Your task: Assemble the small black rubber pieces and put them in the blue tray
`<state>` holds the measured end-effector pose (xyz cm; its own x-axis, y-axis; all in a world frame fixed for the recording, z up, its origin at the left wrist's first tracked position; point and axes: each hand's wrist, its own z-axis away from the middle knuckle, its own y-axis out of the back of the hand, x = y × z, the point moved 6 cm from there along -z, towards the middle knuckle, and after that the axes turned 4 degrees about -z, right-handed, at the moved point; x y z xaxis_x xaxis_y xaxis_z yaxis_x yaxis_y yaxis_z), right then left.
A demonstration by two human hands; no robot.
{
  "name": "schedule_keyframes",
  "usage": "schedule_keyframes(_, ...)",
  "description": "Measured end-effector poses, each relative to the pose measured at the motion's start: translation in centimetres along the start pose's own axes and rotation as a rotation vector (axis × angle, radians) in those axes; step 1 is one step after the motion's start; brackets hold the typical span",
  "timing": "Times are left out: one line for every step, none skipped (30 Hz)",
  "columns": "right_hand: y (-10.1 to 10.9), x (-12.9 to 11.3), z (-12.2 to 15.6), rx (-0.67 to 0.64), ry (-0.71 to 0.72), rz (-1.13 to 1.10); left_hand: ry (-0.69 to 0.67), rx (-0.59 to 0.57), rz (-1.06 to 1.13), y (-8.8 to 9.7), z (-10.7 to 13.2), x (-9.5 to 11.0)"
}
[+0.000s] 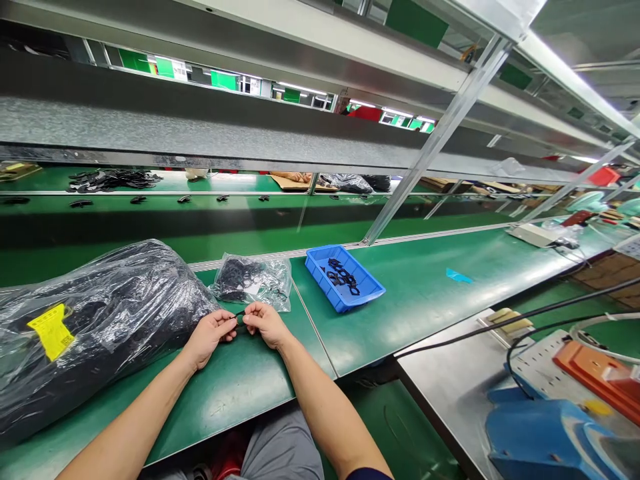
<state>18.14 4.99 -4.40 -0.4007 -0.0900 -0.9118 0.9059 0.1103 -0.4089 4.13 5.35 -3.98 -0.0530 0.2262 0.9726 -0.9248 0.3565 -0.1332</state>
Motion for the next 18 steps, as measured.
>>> schedule_keyframes(0.1, -0.2, 0.0, 0.015, 0.005, -0.014, -0.006, -0.006, -0.005, 0.0, 0.0, 0.0)
schedule_keyframes(0.5, -0.6, 0.0, 0.059, 0.022, -0.039, -0.010, -0.012, -0.010, 0.0, 0.0, 0.0)
schedule_keyframes(1.2, -1.1, 0.0, 0.128, 0.052, -0.070, -0.011, -0.015, -0.012, 0.0, -0.1, 0.0)
schedule_keyframes(2.2, -1.9, 0.2, 0.216, 0.091, -0.105, -0.006, -0.016, -0.011, 0.0, -0.1, 0.0)
schedule_keyframes(3.6, -2.9, 0.5, 0.338, 0.154, -0.145, 0.001, -0.015, -0.008, 0.1, -0.1, -0.1)
schedule_keyframes(4.9, -4.0, 0.8, 0.424, 0.210, -0.169, 0.009, -0.014, -0.002, 0.1, -0.1, -0.2)
schedule_keyframes(6.4, -5.3, 1.2, 0.485, 0.257, -0.181, 0.015, -0.014, 0.004, 0.1, -0.2, -0.3)
schedule_keyframes(8.0, -6.6, 1.6, 0.548, 0.303, -0.190, 0.016, -0.018, 0.009, 0.0, -0.2, -0.4)
schedule_keyframes(9.7, -8.1, 2.1, 0.615, 0.349, -0.198, 0.012, -0.023, 0.011, 0.0, -0.2, -0.4)
schedule_keyframes(11.4, -9.6, 2.6, 0.678, 0.389, -0.205, 0.006, -0.027, 0.012, -0.1, -0.2, -0.5)
schedule_keyframes(13.0, -11.1, 3.0, 0.737, 0.417, -0.207, 0.000, -0.027, 0.009, -0.1, -0.3, -0.5)
schedule_keyframes(14.4, -12.4, 3.4, 0.788, 0.440, -0.209, -0.006, -0.026, 0.005, -0.1, -0.3, -0.5)
schedule_keyframes(15.5, -13.5, 3.7, 0.834, 0.457, -0.208, -0.010, -0.025, -0.002, -0.2, -0.3, -0.4)
schedule_keyframes(16.2, -14.3, 3.9, 0.863, 0.460, -0.202, -0.012, -0.023, -0.009, -0.2, -0.3, -0.4)
schedule_keyframes(16.6, -14.7, 4.0, 0.877, 0.452, -0.192, -0.012, -0.022, -0.017, -0.2, -0.3, -0.4)
schedule_keyframes(16.6, -14.8, 4.0, 0.878, 0.436, -0.178, -0.009, -0.025, -0.024, -0.2, -0.4, -0.4)
schedule_keyframes(16.2, -14.4, 4.1, 0.866, 0.413, -0.162, -0.005, -0.031, -0.031, -0.2, -0.4, -0.4)
schedule_keyframes(15.6, -13.7, 4.1, 0.841, 0.384, -0.139, 0.000, -0.035, -0.037, -0.2, -0.4, -0.5)
